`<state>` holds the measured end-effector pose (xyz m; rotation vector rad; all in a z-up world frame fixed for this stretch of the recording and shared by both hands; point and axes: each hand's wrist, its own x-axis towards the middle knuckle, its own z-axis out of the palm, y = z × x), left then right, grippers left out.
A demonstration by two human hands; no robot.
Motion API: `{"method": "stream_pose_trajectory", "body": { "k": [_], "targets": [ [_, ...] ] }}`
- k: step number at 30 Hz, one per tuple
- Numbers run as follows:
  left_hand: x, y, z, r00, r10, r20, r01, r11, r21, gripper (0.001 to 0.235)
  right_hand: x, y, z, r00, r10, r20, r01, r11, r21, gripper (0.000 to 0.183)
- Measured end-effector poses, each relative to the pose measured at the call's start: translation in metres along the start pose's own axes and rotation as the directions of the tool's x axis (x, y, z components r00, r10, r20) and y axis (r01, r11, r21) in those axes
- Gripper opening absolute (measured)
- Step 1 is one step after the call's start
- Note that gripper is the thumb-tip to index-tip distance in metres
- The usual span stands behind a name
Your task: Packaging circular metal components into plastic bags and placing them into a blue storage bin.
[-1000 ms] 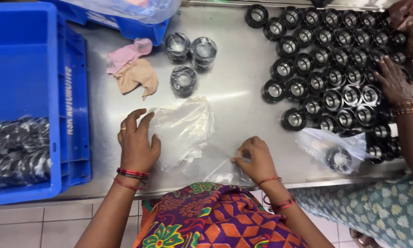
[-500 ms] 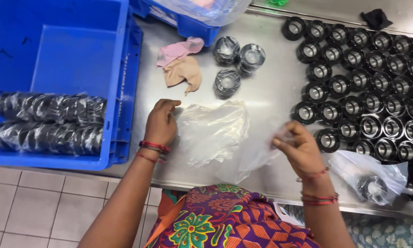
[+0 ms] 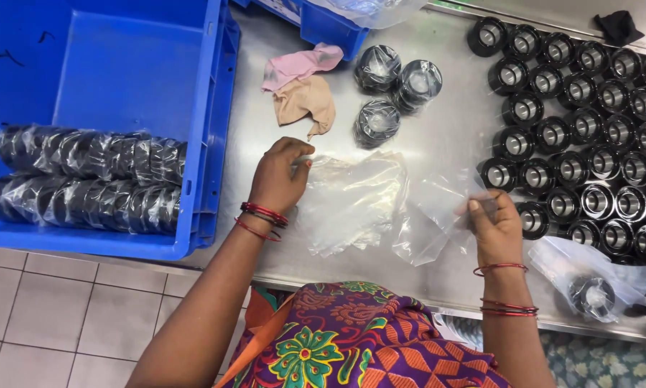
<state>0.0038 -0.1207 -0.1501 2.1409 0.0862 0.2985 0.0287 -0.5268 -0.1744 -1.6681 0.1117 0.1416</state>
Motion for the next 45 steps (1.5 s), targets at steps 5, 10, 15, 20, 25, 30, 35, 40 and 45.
{"method": "stream_pose_trajectory", "body": {
  "k": [5,10,15,20,25,30,35,40,45],
  "targets": [
    [0.011,0.008,0.011,0.997,0.022,0.075,-0.020,0.999,-0.027,0.020,-0.010,0.002,0.005,1.000,-0.028,-0.002,0.027,0.997,-0.075,0.013],
    [0.012,0.020,0.005,0.987,0.112,0.117,-0.125,0.986,0.113,0.023,-0.025,-0.007,0.009,0.998,-0.047,0.047,0.065,0.839,-0.540,0.010],
    [-0.003,0.030,-0.007,0.893,0.043,0.448,-0.108,0.987,0.121,0.017,-0.041,-0.009,0.023,0.969,-0.183,0.164,0.246,0.683,-0.688,0.015],
    [0.004,0.030,0.015,0.949,0.099,0.298,-0.147,0.979,0.143,0.015,-0.046,-0.030,0.032,0.978,-0.095,0.188,0.188,0.793,-0.579,0.009],
    [0.019,0.037,0.047,0.968,0.137,0.211,-0.185,0.955,0.232,0.017,-0.042,-0.026,0.031,0.952,-0.168,0.255,0.274,0.839,-0.471,0.016],
    [0.028,0.065,0.057,0.928,-0.081,0.363,-0.151,0.809,0.567,0.064,-0.041,-0.032,0.062,0.891,-0.184,0.415,0.340,0.876,-0.341,0.016],
    [0.030,0.059,0.060,0.900,-0.114,0.420,-0.180,0.782,0.597,0.064,-0.035,-0.060,0.121,0.843,-0.244,0.479,0.413,0.864,-0.287,0.017],
    [0.031,0.010,0.068,0.833,-0.153,0.532,-0.143,0.870,0.473,0.049,-0.024,-0.046,0.160,0.889,-0.230,0.396,0.414,0.772,-0.482,0.025],
    [0.031,0.041,0.053,0.803,-0.133,0.582,-0.109,0.926,0.363,0.048,-0.031,-0.025,0.165,0.954,-0.195,0.229,0.290,0.801,-0.524,0.037]
  ]
}}
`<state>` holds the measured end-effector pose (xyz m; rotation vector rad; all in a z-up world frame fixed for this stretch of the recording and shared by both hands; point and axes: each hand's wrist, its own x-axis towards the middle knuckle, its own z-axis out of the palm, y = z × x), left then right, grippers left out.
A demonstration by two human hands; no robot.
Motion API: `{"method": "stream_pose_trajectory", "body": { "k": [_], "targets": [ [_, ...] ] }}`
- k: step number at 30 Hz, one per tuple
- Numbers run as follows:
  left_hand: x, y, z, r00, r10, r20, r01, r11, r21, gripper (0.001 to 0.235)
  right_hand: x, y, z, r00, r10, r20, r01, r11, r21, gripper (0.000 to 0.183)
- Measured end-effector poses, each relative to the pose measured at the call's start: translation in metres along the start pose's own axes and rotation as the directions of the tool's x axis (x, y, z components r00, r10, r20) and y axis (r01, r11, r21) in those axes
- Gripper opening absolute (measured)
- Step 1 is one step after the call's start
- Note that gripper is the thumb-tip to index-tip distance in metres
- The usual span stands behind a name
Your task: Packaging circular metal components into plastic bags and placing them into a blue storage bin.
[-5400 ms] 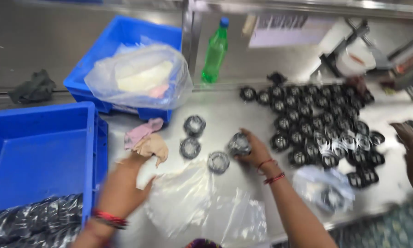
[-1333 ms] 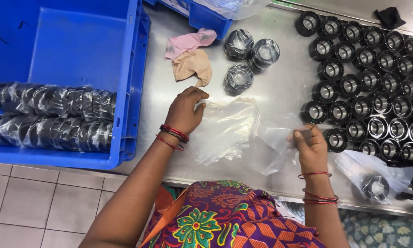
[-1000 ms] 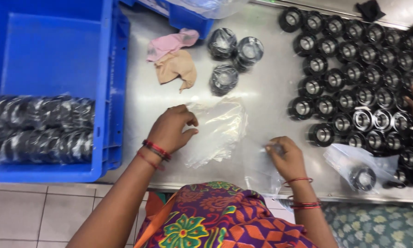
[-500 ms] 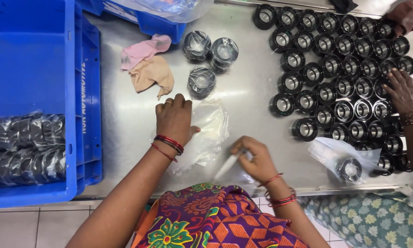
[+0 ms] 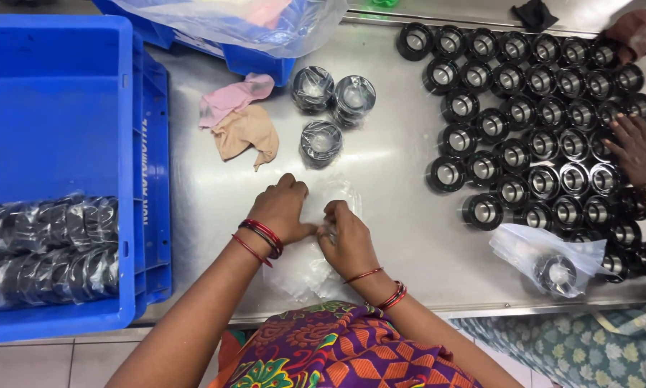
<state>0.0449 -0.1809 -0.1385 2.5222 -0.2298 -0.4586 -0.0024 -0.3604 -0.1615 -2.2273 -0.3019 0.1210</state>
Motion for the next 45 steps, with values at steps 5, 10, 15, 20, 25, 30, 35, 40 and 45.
{"method": "stream_pose_trajectory", "body": {
  "k": [5,10,15,20,25,30,35,40,45],
  "targets": [
    [-0.006,0.021,0.001,0.994,-0.099,0.051,0.088,0.979,0.184,0.065,-0.007,0.019,-0.006,0.975,-0.192,-0.115,0.201,0.977,0.069,0.049],
    [-0.006,0.014,0.009,0.987,-0.149,0.067,0.131,0.966,0.222,0.051,-0.007,0.028,-0.045,0.921,-0.195,-0.337,0.120,0.965,-0.231,0.073],
    [-0.008,0.003,0.014,0.999,0.008,0.048,-0.020,0.968,0.249,0.029,-0.009,0.018,-0.047,0.978,0.181,-0.104,-0.207,0.915,-0.346,0.091],
    [-0.018,-0.014,0.012,0.997,0.075,-0.019,-0.074,0.996,0.045,0.034,-0.010,0.016,-0.026,0.990,0.107,-0.087,-0.124,0.970,-0.211,0.070],
    [-0.028,-0.017,0.004,1.000,0.011,0.019,-0.005,0.961,-0.276,0.035,-0.014,0.017,-0.010,0.968,0.252,0.005,-0.250,0.957,0.146,0.036],
    [-0.027,0.003,0.025,0.993,-0.069,-0.091,0.035,0.944,-0.328,0.048,-0.012,0.016,-0.005,0.981,0.192,-0.015,-0.189,0.974,0.124,0.027],
    [-0.019,0.022,0.055,0.893,-0.146,-0.427,0.019,0.957,-0.289,0.040,-0.013,0.031,-0.002,0.995,0.049,-0.085,-0.015,0.934,0.358,0.031],
    [-0.005,0.029,0.074,0.894,-0.107,-0.435,-0.101,0.898,-0.428,0.041,-0.009,0.022,-0.002,0.903,0.288,-0.318,-0.163,0.916,0.366,0.033],
    [0.009,0.043,0.084,0.898,-0.165,-0.407,-0.213,0.646,-0.733,0.040,0.027,0.021,-0.019,0.946,-0.038,-0.321,-0.026,0.981,-0.193,0.033]
  ]
}}
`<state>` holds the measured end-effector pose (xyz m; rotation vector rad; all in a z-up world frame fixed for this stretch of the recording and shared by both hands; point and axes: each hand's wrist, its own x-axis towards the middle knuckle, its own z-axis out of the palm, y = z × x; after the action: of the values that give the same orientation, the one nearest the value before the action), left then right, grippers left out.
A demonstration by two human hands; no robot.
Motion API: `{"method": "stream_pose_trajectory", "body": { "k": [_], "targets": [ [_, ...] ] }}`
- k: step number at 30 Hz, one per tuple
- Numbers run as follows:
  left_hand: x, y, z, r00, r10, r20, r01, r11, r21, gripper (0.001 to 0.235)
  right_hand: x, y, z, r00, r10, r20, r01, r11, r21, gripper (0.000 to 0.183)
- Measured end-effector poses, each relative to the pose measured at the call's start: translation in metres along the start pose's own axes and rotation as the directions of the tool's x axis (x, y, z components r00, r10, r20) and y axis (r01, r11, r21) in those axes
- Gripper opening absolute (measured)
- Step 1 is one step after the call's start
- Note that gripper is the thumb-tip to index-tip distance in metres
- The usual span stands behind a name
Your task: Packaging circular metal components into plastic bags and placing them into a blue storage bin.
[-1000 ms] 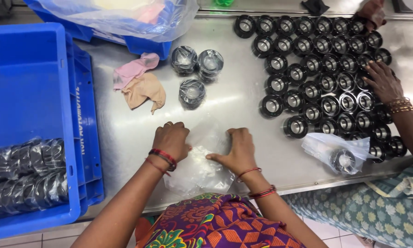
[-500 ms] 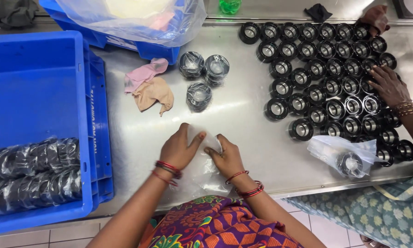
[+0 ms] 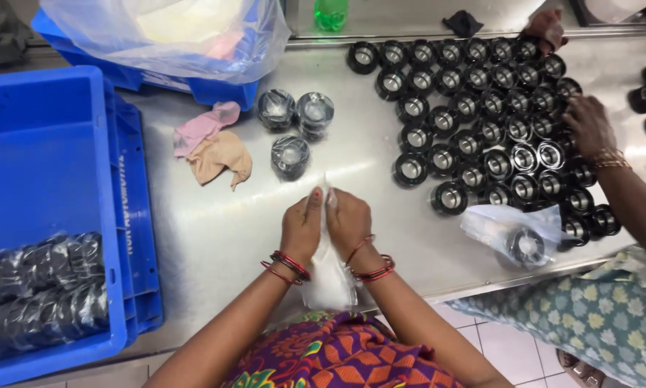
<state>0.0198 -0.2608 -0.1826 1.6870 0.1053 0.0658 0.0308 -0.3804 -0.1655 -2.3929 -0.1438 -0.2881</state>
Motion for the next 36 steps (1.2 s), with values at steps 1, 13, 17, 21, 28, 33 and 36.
{"method": "stream_pose_trajectory", "body": {
  "k": [1,13,17,21,28,33,36],
  "targets": [
    [0.003,-0.011,0.005,1.000,0.001,0.003,-0.001,1.000,-0.003,0.040,-0.006,-0.003,-0.004,1.000,0.001,-0.003,-0.001,1.000,-0.004,0.033],
    [0.031,-0.029,0.007,0.887,-0.393,0.242,0.458,0.819,-0.346,0.041,-0.018,-0.003,-0.024,0.937,-0.341,-0.072,0.349,0.917,0.191,0.025],
    [0.055,0.018,-0.013,0.922,-0.185,0.339,0.048,0.926,0.375,0.056,-0.019,0.054,-0.037,0.993,0.113,-0.030,-0.094,0.924,0.371,0.031],
    [0.038,0.044,-0.030,0.824,-0.268,0.500,-0.300,0.541,0.786,0.051,-0.012,0.111,-0.090,0.996,0.016,-0.092,-0.001,0.987,0.159,0.024],
    [-0.023,0.051,-0.038,0.694,0.654,0.301,-0.601,0.296,0.742,0.049,0.062,0.109,-0.158,0.955,-0.090,0.282,0.209,0.879,-0.428,0.087],
    [-0.058,0.022,-0.035,0.867,0.426,0.258,-0.489,0.629,0.605,0.020,0.090,0.116,-0.166,0.844,0.032,0.535,0.307,0.790,-0.531,0.098],
    [-0.059,0.016,-0.010,0.805,0.478,0.351,-0.591,0.600,0.539,0.021,0.095,0.132,-0.155,0.835,-0.049,0.548,0.354,0.810,-0.468,0.094]
  ]
}}
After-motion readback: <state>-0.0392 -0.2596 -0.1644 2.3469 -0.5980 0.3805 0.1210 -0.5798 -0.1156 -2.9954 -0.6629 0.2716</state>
